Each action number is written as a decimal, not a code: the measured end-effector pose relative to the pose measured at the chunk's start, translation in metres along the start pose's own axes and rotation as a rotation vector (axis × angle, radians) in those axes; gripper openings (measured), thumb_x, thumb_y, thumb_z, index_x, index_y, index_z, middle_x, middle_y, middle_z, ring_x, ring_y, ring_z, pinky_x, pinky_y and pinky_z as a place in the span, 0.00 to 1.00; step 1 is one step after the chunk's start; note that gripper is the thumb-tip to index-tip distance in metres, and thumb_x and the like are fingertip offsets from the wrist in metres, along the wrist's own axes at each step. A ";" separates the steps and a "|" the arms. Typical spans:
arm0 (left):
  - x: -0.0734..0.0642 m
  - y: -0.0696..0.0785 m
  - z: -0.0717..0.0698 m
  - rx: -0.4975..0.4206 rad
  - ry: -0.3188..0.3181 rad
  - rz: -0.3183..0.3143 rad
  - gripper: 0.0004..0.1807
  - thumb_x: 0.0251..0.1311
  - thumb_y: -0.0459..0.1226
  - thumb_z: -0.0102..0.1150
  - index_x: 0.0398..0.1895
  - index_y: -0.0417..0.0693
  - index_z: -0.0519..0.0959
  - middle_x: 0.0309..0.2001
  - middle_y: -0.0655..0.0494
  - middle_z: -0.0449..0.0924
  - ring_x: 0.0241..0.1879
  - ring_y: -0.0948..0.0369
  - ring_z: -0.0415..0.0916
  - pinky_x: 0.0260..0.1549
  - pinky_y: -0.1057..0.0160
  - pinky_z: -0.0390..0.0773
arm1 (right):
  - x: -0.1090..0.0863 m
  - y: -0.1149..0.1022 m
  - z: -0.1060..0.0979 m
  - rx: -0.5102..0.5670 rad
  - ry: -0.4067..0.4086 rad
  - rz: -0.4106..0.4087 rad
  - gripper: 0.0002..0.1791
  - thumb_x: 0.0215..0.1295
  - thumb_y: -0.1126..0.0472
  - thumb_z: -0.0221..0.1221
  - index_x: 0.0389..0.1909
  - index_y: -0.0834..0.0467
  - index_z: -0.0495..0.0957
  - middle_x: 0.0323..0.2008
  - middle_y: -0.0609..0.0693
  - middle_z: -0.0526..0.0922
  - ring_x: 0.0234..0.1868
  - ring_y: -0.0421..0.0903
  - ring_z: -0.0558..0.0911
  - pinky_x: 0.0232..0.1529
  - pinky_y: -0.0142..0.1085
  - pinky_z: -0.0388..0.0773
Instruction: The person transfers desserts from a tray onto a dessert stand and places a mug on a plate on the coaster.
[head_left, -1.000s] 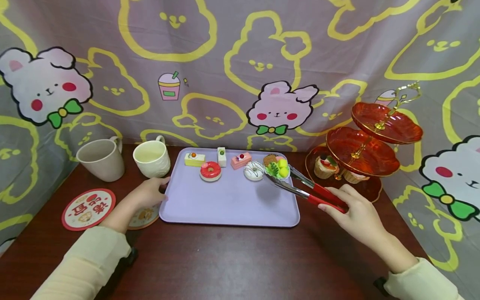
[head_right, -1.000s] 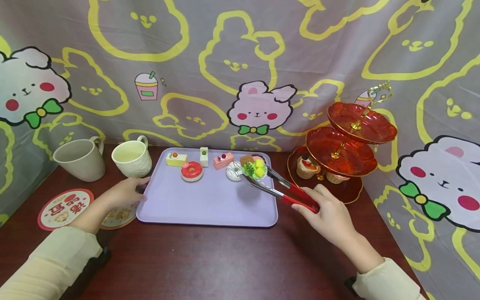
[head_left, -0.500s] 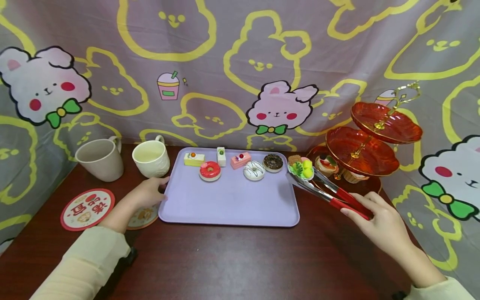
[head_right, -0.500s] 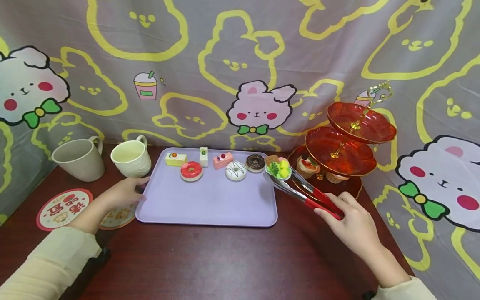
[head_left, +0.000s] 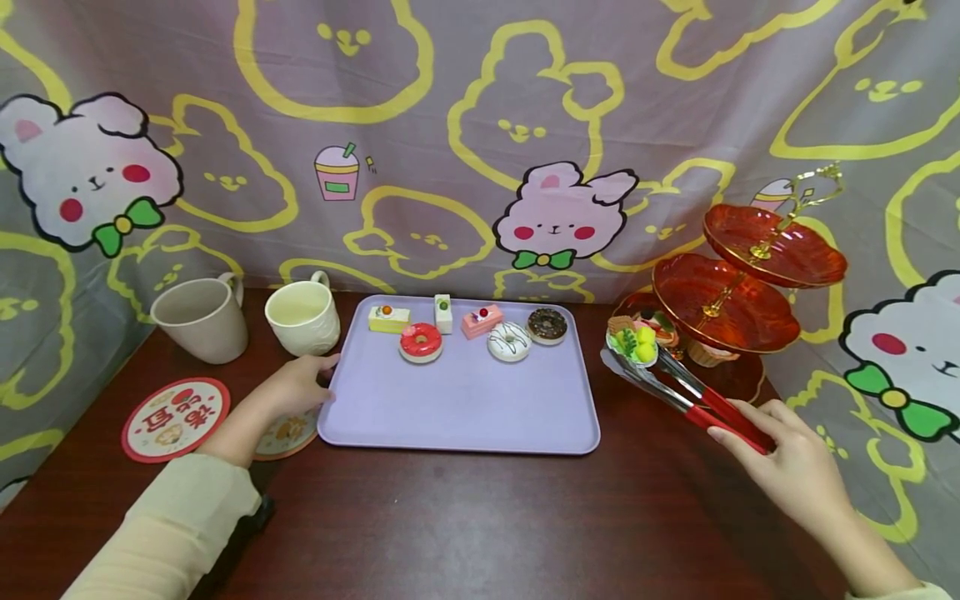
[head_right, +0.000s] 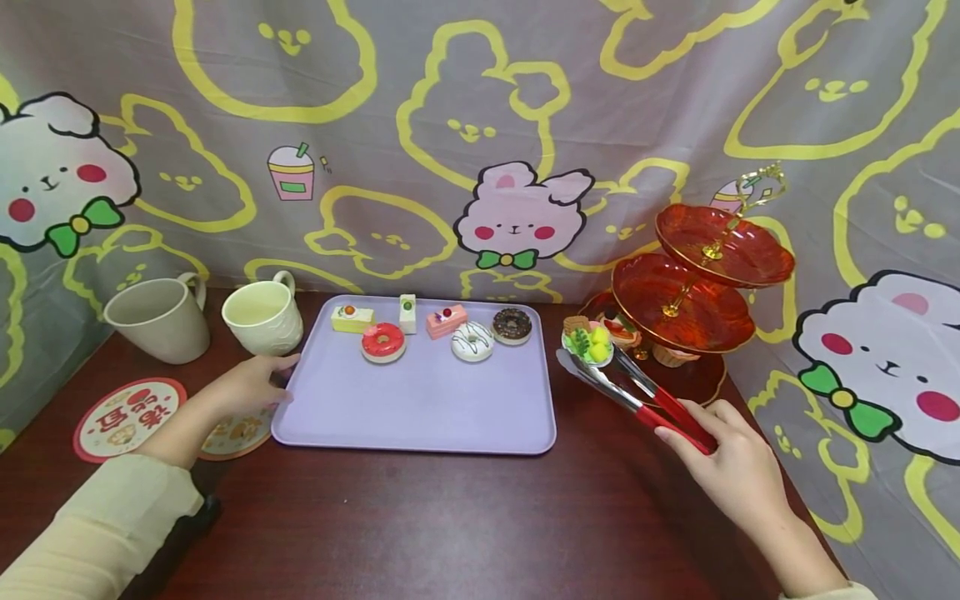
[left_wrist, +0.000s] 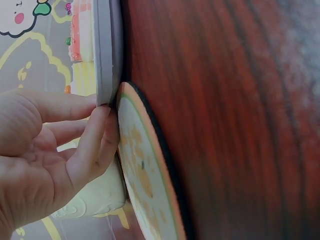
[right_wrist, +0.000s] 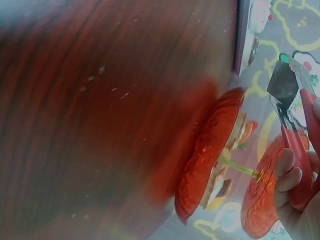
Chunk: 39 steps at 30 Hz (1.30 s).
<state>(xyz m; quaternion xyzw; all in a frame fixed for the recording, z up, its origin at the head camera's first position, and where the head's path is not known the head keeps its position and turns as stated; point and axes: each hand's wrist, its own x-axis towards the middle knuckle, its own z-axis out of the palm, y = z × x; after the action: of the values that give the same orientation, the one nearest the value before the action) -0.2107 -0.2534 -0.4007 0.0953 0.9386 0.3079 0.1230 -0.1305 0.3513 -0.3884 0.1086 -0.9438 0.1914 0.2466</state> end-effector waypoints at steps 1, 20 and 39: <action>0.000 0.000 0.000 0.002 -0.001 -0.001 0.39 0.52 0.24 0.63 0.68 0.16 0.62 0.49 0.26 0.79 0.40 0.46 0.77 0.38 0.54 0.80 | -0.001 0.001 -0.001 -0.007 -0.004 0.015 0.29 0.49 0.56 0.78 0.51 0.68 0.84 0.30 0.48 0.73 0.25 0.36 0.63 0.20 0.34 0.58; -0.003 0.003 -0.002 0.007 -0.040 -0.050 0.39 0.55 0.24 0.63 0.70 0.18 0.60 0.52 0.24 0.77 0.42 0.45 0.78 0.39 0.52 0.81 | -0.018 0.017 -0.011 -0.101 -0.047 0.136 0.34 0.53 0.50 0.77 0.54 0.69 0.83 0.29 0.51 0.69 0.25 0.42 0.63 0.20 0.35 0.58; -0.002 0.004 -0.002 -0.008 -0.035 -0.050 0.39 0.56 0.24 0.63 0.71 0.19 0.59 0.54 0.24 0.76 0.41 0.47 0.79 0.39 0.53 0.81 | -0.021 0.040 -0.017 -0.179 -0.064 0.195 0.37 0.57 0.45 0.73 0.51 0.75 0.81 0.31 0.55 0.72 0.26 0.50 0.68 0.19 0.36 0.61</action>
<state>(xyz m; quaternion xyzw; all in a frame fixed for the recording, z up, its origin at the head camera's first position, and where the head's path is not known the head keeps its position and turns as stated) -0.2086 -0.2521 -0.3964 0.0765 0.9372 0.3068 0.1474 -0.1173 0.3968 -0.3978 -0.0002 -0.9705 0.1258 0.2054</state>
